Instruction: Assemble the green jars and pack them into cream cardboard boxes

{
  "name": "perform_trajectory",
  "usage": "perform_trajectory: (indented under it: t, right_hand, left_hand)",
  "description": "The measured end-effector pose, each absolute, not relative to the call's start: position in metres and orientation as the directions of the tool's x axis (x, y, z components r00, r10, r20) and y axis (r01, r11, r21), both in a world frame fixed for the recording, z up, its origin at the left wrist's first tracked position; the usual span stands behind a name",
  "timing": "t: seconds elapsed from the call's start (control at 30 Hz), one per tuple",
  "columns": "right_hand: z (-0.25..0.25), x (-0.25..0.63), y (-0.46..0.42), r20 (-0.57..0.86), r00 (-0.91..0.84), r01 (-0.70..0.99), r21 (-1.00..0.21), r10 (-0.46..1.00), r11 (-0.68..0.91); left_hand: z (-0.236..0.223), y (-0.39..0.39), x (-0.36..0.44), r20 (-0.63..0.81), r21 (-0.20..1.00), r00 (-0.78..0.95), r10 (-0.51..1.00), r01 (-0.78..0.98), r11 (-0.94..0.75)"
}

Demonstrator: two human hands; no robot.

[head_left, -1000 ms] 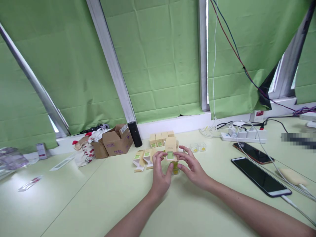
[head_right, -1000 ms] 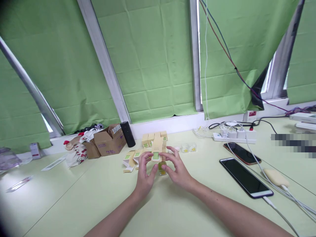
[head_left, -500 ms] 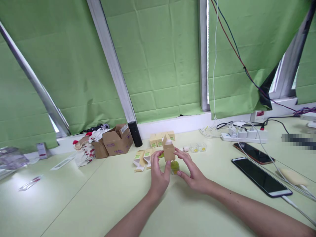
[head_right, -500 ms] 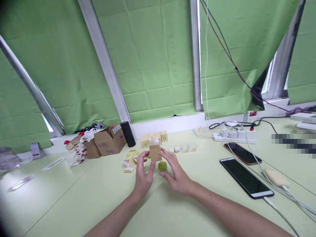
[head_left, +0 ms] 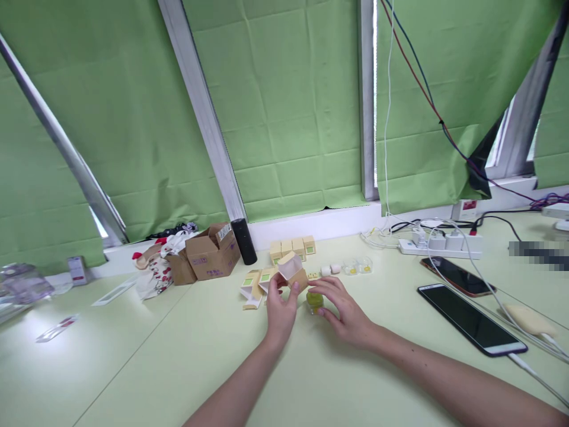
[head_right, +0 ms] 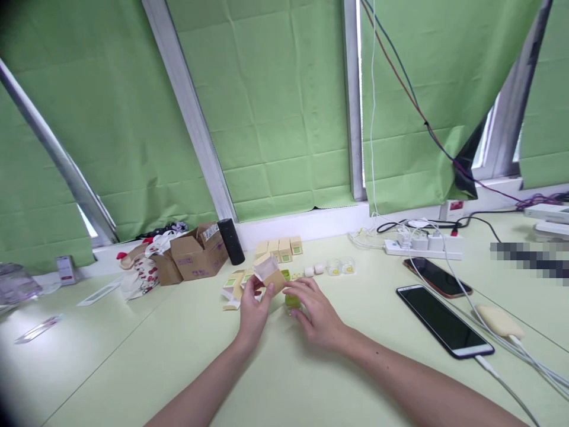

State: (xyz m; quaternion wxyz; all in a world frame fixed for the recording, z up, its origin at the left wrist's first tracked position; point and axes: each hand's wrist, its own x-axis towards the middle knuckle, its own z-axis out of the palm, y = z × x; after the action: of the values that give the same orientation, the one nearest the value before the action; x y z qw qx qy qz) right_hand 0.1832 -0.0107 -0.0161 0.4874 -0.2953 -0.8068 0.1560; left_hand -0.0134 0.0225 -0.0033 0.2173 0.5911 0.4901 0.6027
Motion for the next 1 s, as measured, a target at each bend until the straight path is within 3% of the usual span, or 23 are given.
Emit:
perform_trajectory:
  t: [0.23, 0.5, 0.73, 0.87, 1.0]
  right_hand:
    - [-0.036, 0.182, 0.003, 0.534, -0.299, 0.568, -0.567, 0.791, 0.597]
    - [-0.038, 0.192, 0.016, 0.404, -0.198, 0.631, -0.645, 0.893, 0.432]
    - [-0.035, 0.208, 0.032, 0.377, -0.104, 0.639, -0.684, 0.920, 0.352]
    - [-0.034, 0.210, 0.034, 0.350, -0.127, 0.656, -0.672, 0.928, 0.344]
    - [-0.033, 0.210, 0.034, 0.337, -0.120, 0.671, -0.666, 0.934, 0.326]
  left_hand:
    - [-0.017, 0.043, -0.025, 0.427, 0.892, -0.249, 0.870, 0.272, -0.360]
    - [-0.024, 0.047, -0.027, 0.341, 0.910, -0.178, 0.923, 0.308, -0.277]
    - [-0.028, 0.036, -0.018, 0.236, 0.932, -0.001, 0.972, 0.285, -0.226]
    - [-0.024, 0.031, -0.016, 0.267, 0.912, 0.012, 0.964, 0.320, -0.257]
    - [-0.016, 0.026, -0.016, 0.409, 0.880, -0.027, 0.912, 0.274, -0.387]
